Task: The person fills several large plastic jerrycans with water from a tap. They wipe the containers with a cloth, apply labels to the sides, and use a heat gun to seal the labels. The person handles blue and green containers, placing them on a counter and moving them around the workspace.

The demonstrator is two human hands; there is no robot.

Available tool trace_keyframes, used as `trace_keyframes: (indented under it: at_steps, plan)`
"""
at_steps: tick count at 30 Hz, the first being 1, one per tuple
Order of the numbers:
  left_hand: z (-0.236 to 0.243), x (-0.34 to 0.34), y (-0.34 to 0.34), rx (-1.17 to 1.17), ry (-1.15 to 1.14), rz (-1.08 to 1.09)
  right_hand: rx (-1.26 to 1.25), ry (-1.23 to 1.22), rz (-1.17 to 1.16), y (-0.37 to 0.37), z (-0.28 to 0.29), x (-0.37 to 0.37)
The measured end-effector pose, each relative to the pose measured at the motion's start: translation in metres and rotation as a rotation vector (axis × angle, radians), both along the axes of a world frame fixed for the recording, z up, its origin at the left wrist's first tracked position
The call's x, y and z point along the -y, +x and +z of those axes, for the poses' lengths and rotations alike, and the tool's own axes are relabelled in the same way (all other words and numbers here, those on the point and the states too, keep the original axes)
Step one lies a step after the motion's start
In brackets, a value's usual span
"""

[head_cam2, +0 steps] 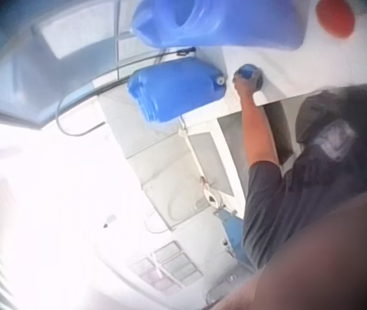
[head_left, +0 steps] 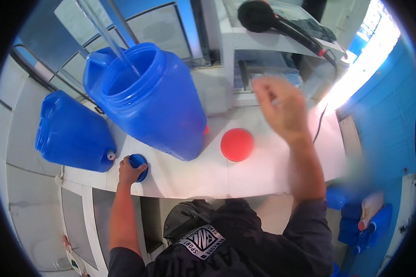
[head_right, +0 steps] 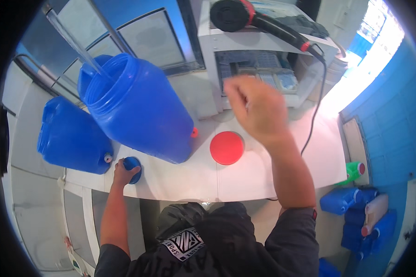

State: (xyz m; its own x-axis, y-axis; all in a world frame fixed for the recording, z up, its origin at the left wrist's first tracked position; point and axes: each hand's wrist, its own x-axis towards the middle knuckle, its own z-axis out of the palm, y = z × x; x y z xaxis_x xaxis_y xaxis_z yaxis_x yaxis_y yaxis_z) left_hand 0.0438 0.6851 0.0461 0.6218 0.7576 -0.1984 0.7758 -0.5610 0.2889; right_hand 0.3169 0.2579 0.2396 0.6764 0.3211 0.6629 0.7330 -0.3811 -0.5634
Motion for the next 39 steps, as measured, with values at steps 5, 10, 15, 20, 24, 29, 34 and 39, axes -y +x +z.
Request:
trace_keyframes:
  at_steps: [5,10,15,20,24,29,34,39]
  plan:
    - [-0.001,-0.006,-0.01,-0.028,0.025,0.012,0.239,-0.057,-0.36,0.068,0.109,0.047]
    - [0.008,0.006,0.012,-0.07,0.02,-0.005,-0.079,-0.586,-0.492,0.199,0.135,0.106]
    - [0.006,0.001,0.003,-0.069,0.023,0.003,-0.223,-0.87,-0.316,0.232,0.132,0.091]
    - [0.001,-0.001,0.003,-0.066,0.032,-0.002,-0.311,-0.994,-0.216,0.252,0.137,0.082]
    - [0.005,0.002,0.005,-0.054,-0.022,0.036,-0.122,-0.929,-0.25,0.26,0.136,0.093]
    - [0.005,-0.002,-0.002,-0.096,-0.004,0.037,0.133,-0.42,-0.333,0.258,0.144,0.12]
    - [0.012,0.001,0.005,-0.111,0.004,0.008,0.556,-0.067,-0.034,0.14,0.173,0.126]
    - [0.017,-0.008,-0.003,-0.124,-0.011,-0.059,0.321,0.09,0.426,-0.041,0.135,0.048]
